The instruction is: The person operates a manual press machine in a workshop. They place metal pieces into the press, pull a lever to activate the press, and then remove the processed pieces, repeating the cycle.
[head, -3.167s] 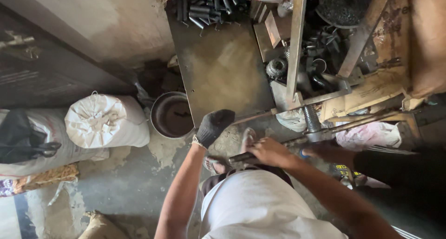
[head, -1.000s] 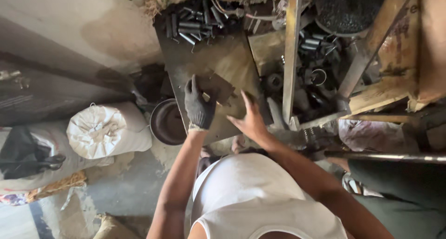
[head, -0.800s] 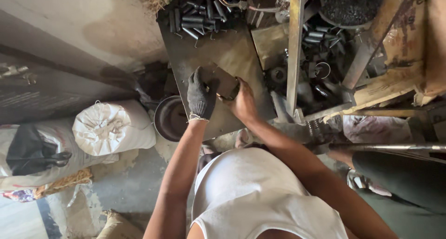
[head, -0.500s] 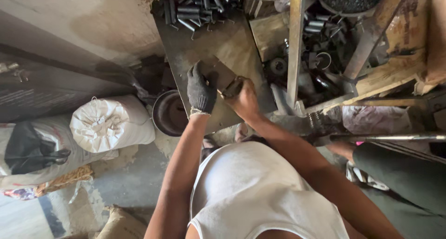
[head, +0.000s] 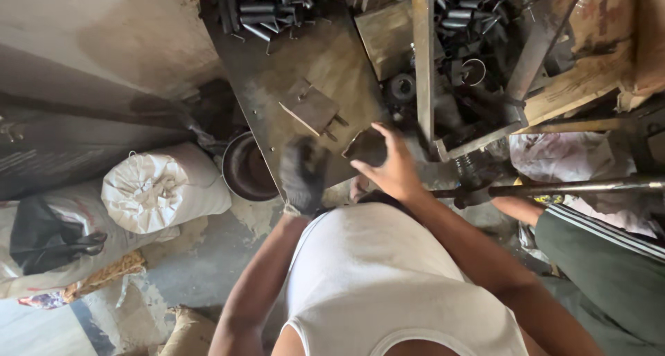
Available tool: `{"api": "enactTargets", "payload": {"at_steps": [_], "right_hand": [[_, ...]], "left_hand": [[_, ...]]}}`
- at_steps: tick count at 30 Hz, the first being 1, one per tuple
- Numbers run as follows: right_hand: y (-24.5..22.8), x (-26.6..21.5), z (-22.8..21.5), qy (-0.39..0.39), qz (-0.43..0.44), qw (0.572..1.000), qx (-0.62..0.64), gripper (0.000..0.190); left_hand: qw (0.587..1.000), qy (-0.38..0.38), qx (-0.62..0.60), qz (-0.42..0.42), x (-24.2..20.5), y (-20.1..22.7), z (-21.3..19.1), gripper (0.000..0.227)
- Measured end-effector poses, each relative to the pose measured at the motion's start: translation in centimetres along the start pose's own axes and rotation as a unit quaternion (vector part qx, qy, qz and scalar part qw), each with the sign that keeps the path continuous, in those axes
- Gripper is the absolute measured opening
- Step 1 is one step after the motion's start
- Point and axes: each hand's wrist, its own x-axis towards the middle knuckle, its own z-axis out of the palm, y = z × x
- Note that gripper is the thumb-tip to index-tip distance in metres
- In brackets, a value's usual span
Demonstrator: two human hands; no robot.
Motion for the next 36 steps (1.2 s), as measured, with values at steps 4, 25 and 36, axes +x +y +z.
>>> {"api": "enactTargets", "payload": {"at_steps": [4,25,36], "right_hand": [[-1.8,-1.9,-7.0,0.085,-0.058,0.988,0.119,0.019],[1.5,3.2,-10.7,0.236,0.028,0.971,-0.025,0.007],[2.2,3.0,-11.0,0.207,-0.031,0.975,-0.069,0.010]], "left_hand": [[0.953,-0.276,0.084,0.098,-0.3,0.5,1.3,0.050],[0.962,-0.205,0.150,0.094,21.3,-4.8,24.6,0.016],[0.937,-0.296,0.141,0.124,20.1,-7.9,4.3,0.031]]}}
